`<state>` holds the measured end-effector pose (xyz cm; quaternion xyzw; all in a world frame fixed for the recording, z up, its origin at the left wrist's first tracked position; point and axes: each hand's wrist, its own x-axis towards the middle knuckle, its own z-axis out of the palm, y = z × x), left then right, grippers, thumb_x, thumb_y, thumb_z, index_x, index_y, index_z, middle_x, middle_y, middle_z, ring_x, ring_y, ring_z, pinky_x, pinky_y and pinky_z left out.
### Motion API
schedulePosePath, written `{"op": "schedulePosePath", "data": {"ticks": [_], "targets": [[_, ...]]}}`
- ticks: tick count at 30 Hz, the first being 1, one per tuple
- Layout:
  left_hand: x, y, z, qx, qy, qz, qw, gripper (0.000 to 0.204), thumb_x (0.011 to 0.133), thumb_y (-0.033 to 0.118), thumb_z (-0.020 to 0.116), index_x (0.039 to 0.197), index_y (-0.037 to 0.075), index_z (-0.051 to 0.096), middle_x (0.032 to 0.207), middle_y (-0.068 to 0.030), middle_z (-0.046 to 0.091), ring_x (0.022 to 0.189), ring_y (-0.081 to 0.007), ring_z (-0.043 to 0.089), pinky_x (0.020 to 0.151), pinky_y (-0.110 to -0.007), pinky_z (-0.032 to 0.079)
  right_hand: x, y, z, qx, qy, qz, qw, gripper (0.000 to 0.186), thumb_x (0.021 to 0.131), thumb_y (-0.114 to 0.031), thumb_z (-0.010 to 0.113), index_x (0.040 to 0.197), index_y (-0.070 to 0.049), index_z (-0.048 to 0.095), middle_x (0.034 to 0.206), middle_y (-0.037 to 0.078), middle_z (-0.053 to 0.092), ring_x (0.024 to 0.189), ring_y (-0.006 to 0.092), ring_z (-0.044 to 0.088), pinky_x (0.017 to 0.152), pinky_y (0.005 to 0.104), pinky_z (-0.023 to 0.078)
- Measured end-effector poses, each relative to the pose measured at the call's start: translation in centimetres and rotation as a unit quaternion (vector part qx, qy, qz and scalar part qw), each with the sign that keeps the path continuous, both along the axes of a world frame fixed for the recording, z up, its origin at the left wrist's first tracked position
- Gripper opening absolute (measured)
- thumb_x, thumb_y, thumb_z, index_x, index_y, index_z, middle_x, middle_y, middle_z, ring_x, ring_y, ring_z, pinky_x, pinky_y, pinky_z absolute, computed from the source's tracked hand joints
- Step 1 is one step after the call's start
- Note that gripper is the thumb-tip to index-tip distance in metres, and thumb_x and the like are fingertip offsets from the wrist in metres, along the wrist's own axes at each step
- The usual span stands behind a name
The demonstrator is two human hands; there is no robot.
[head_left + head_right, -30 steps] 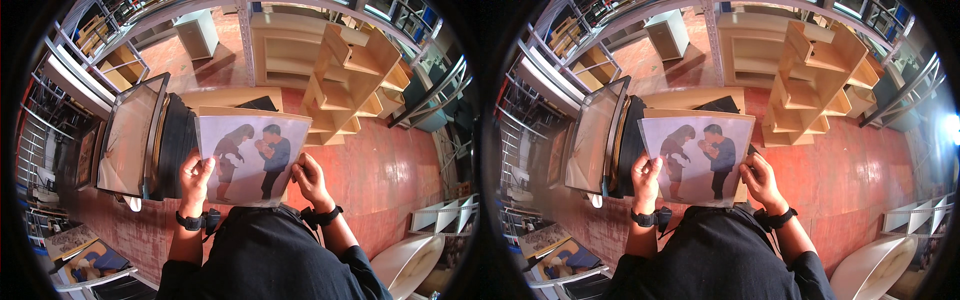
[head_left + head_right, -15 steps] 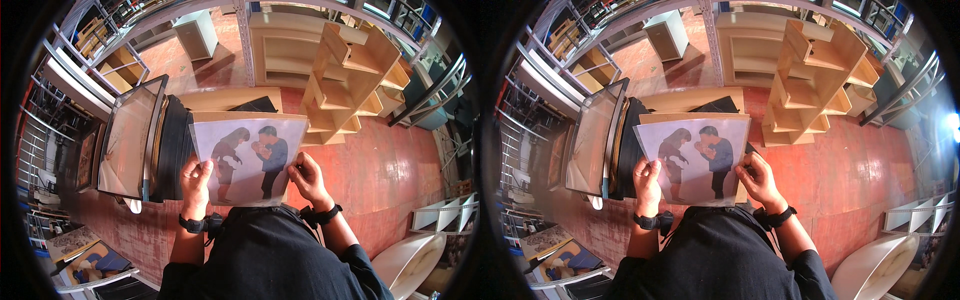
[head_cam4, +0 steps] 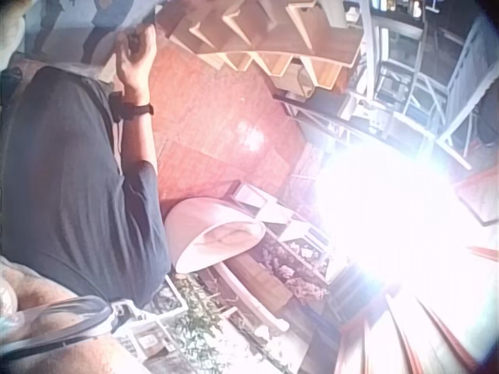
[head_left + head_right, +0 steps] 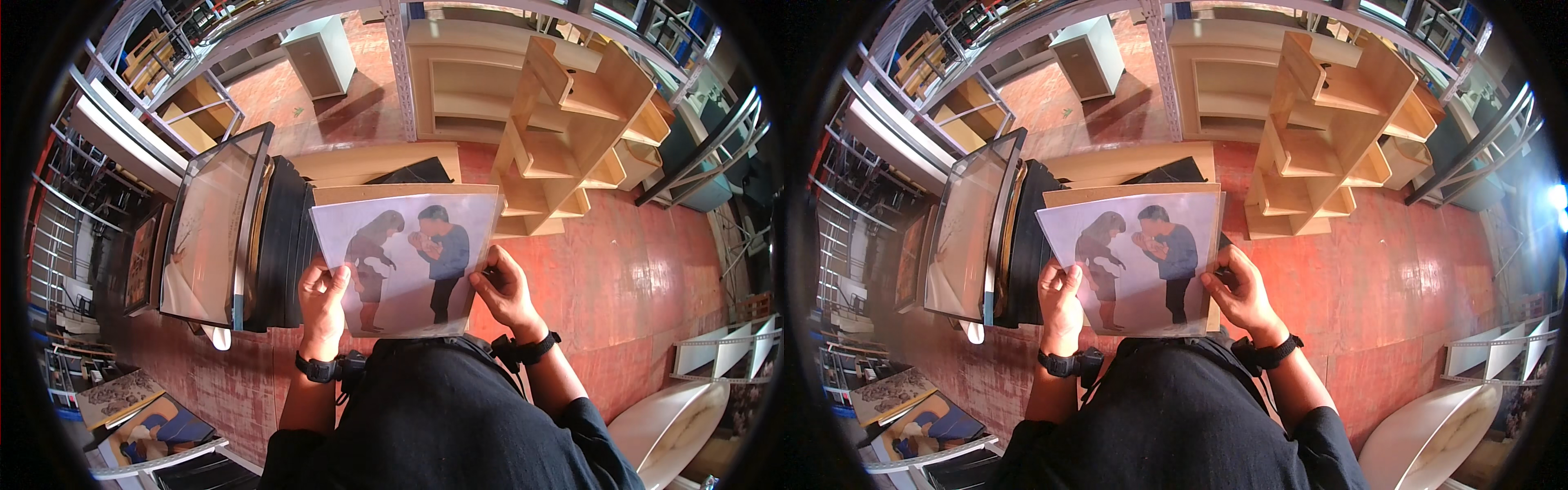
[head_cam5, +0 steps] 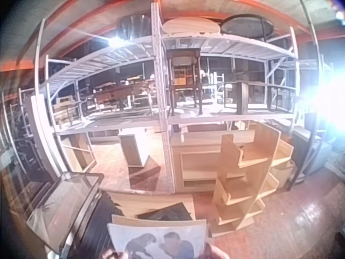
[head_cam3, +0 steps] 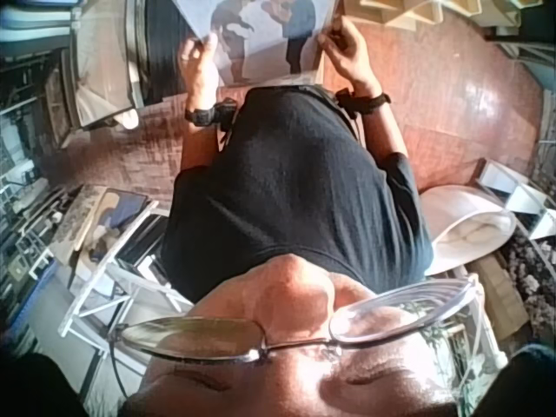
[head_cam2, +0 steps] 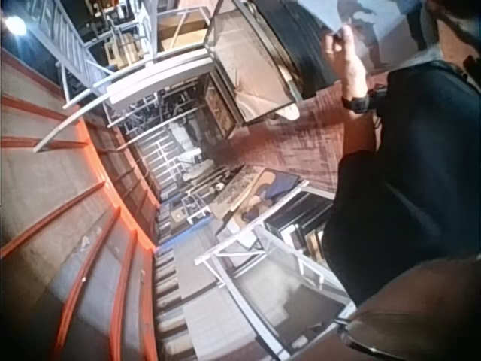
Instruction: Placing a printed photo into a picture frame and securing the back panel.
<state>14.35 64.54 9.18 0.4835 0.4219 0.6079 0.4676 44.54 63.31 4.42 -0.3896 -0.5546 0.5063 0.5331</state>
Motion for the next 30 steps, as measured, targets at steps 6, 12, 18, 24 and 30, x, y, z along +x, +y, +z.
{"op": "schedulePosePath", "data": {"ticks": [6, 12, 18, 24, 30], "targets": [[-0.5, 0.1, -0.4, 0.002, 0.014, -0.008, 1.0, 0.013, 0.098, 0.012, 0.067, 0.108, 0.004, 0.069, 0.092, 0.0033, 0.064, 0.084, -0.0057, 0.053, 0.08, -0.023, 0.041, -0.3, -0.1, 0.1, -0.008, 0.038, 0.009, 0.999, 0.014, 0.098, -0.008, 0.066, 0.101, -0.004, 0.053, 0.1, -0.001, 0.053, 0.094, 0.0065, 0.05, 0.084, 0.0248, 0.045], [-0.9, 0.2, -0.8, 0.002, -0.002, -0.027, 1.0, 0.017, 0.098, 0.011, 0.067, 0.112, 0.001, 0.068, 0.099, 0.0012, 0.067, 0.09, -0.0064, 0.056, 0.084, -0.023, 0.042, -0.4, 0.0, 0.2, -0.006, 0.042, 0.003, 0.999, 0.016, 0.097, -0.005, 0.067, 0.097, -0.005, 0.051, 0.095, -0.002, 0.05, 0.088, 0.0059, 0.047, 0.078, 0.0239, 0.044], [-1.0, 0.1, -1.2, 0.004, 0.021, -0.003, 1.0, 0.015, 0.098, 0.009, 0.067, 0.111, 0.002, 0.068, 0.099, 0.0015, 0.067, 0.09, -0.0059, 0.056, 0.084, -0.023, 0.042, -0.9, 0.1, 0.5, 0.007, 0.021, -0.013, 1.0, 0.02, 0.096, -0.004, 0.067, 0.091, -0.006, 0.047, 0.087, -0.003, 0.044, 0.079, 0.0043, 0.042, 0.067, 0.0217, 0.04], [-0.6, 0.0, -1.0, 0.014, 0.037, 0.028, 0.999, 0.007, 0.098, 0.009, 0.067, 0.103, 0.004, 0.067, 0.094, 0.0031, 0.065, 0.086, -0.0053, 0.053, 0.08, -0.023, 0.04, -0.8, 0.2, 0.4, 0.01, 0.019, -0.017, 1.0, 0.023, 0.096, -0.005, 0.068, 0.088, -0.006, 0.046, 0.084, -0.003, 0.042, 0.075, 0.0046, 0.038, 0.064, 0.0219, 0.036], [-0.3, 0.0, -1.2, 0.049, 0.038, 0.029, 0.998, 0.019, 0.099, 0.008, 0.065, 0.116, 0.006, 0.06, 0.098, 0.0007, 0.064, 0.087, -0.0064, 0.053, 0.081, -0.024, 0.041, -1.0, 0.2, 0.6, 0.002, 0.026, -0.016, 1.0, 0.024, 0.096, -0.005, 0.068, 0.087, -0.006, 0.045, 0.083, -0.003, 0.041, 0.076, 0.0054, 0.038, 0.065, 0.0221, 0.036]]}}
